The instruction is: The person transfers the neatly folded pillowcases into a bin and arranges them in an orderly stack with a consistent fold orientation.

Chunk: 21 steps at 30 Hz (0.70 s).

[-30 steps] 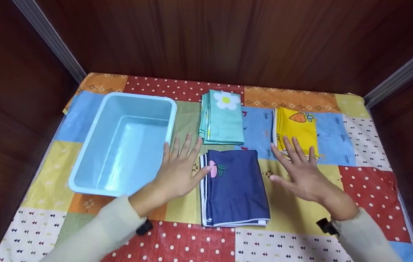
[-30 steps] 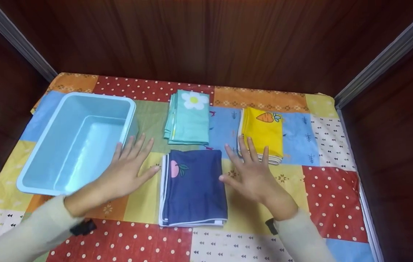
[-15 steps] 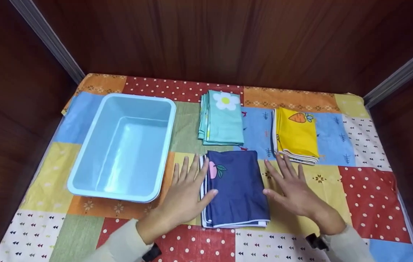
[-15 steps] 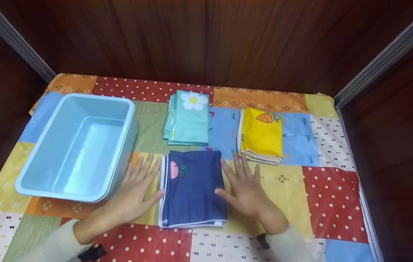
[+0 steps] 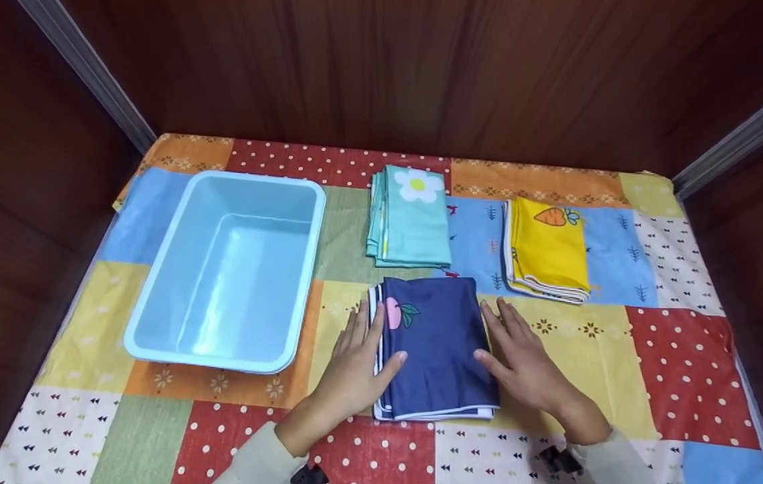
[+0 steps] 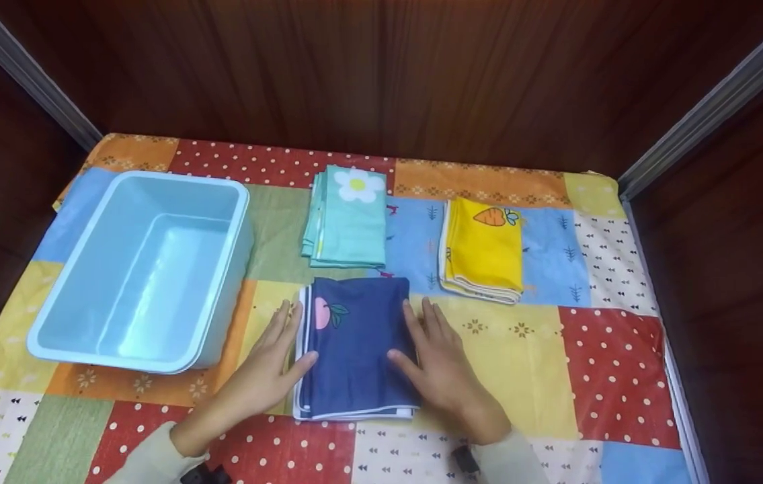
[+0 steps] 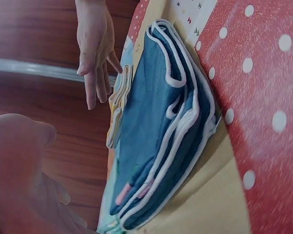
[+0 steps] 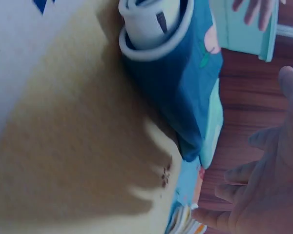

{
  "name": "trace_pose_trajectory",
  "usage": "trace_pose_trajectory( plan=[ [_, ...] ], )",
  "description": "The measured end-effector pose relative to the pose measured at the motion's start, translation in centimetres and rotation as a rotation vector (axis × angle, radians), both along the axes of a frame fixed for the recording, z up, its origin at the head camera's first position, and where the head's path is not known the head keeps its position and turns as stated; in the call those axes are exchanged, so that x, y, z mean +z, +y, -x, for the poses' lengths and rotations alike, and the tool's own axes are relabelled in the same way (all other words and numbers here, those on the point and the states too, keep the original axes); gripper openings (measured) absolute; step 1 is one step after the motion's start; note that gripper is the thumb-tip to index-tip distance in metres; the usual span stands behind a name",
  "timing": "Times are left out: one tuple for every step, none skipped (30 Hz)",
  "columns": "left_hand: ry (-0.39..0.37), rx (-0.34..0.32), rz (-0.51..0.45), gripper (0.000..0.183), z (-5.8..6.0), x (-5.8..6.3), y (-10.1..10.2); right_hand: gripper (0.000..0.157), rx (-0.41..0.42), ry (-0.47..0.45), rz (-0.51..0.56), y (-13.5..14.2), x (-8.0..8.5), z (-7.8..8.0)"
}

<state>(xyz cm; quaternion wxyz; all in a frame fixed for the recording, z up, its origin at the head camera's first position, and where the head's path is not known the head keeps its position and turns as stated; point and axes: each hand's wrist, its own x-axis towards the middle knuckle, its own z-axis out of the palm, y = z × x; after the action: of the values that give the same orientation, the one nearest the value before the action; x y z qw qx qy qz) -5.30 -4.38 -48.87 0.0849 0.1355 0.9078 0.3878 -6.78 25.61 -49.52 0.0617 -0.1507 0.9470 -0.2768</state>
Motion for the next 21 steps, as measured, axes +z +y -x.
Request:
trace_pose_trajectory(
  plan=[
    [-0.008, 0.006, -0.014, 0.079, 0.0, -0.3, 0.0, 0.075, -0.005, -0.001, 0.010, -0.1, -0.2, 0.0],
    [-0.018, 0.012, -0.025, 0.080, 0.1, -0.5, 0.1, 0.075, -0.012, -0.005, 0.018, -0.3, -0.3, 0.0],
    [-0.027, 0.018, -0.037, 0.080, 0.2, -0.7, 0.2, 0.074, -0.020, -0.009, 0.025, -0.4, -0.5, 0.0],
    [-0.040, 0.024, -0.049, 0.081, 0.3, -0.9, 0.2, 0.074, -0.029, -0.013, 0.033, -0.5, -0.6, 0.0],
    [-0.055, 0.031, -0.059, 0.081, 0.4, -1.1, 0.3, 0.073, -0.038, -0.020, 0.040, -0.7, -0.7, 0.0],
    [-0.072, 0.038, -0.073, 0.081, 0.5, -1.3, 0.3, 0.072, -0.047, -0.026, 0.047, -0.8, -0.8, 0.0],
    [-0.093, 0.045, -0.089, 0.082, 0.6, -1.5, 0.4, 0.071, -0.058, -0.035, 0.057, -0.9, -0.9, 0.1],
    [-0.116, 0.053, -0.107, 0.082, 0.7, -1.7, 0.5, 0.070, -0.070, -0.044, 0.068, -1.0, -1.0, 0.1],
    [-0.138, 0.062, -0.127, 0.082, 0.8, -1.8, 0.5, 0.070, -0.084, -0.055, 0.081, -1.1, -1.0, 0.1],
    [-0.160, 0.071, -0.146, 0.082, 0.9, -1.9, 0.6, 0.069, -0.098, -0.069, 0.092, -1.3, -1.1, 0.1],
    [-0.180, 0.080, -0.163, 0.082, 1.0, -2.0, 0.6, 0.068, -0.110, -0.082, 0.105, -1.4, -1.2, 0.1],
    [-0.195, 0.092, -0.177, 0.081, 1.1, -2.1, 0.6, 0.068, -0.122, -0.096, 0.123, -1.5, -1.2, 0.1],
    [-0.204, 0.103, -0.193, 0.081, 1.2, -2.2, 0.7, 0.068, -0.135, -0.111, 0.139, -1.6, -1.3, 0.1],
    [-0.206, 0.113, -0.207, 0.081, 1.3, -2.3, 0.8, 0.068, -0.148, -0.125, 0.155, -1.7, -1.4, 0.1],
    [-0.202, 0.124, -0.217, 0.080, 1.4, -2.4, 0.8, 0.068, -0.157, -0.138, 0.171, -1.8, -1.5, 0.1],
    [-0.199, 0.137, -0.227, 0.080, 1.5, -2.4, 0.9, 0.067, -0.164, -0.148, 0.186, -1.9, -1.6, 0.2],
    [-0.193, 0.150, -0.235, 0.080, 1.6, -2.5, 1.0, 0.067, -0.174, -0.157, 0.202, -2.0, -1.7, 0.2],
    [-0.184, 0.163, -0.244, 0.079, 1.7, -2.6, 1.1, 0.066, -0.186, -0.164, 0.216, -2.1, -1.8, 0.2],
    [-0.174, 0.177, -0.254, 0.079, 1.8, -2.7, 1.2, 0.065, -0.201, -0.171, 0.229, -2.2, -1.9, 0.2],
    [-0.163, 0.192, -0.261, 0.079, 1.9, -2.8, 1.3, 0.064, -0.216, -0.173, 0.244, -2.3, -2.0, 0.2],
    [-0.153, 0.208, -0.268, 0.079, 2.0, -2.9, 1.4, 0.063, -0.232, -0.173, 0.253, -2.3, -2.1, 0.3]
  ],
)
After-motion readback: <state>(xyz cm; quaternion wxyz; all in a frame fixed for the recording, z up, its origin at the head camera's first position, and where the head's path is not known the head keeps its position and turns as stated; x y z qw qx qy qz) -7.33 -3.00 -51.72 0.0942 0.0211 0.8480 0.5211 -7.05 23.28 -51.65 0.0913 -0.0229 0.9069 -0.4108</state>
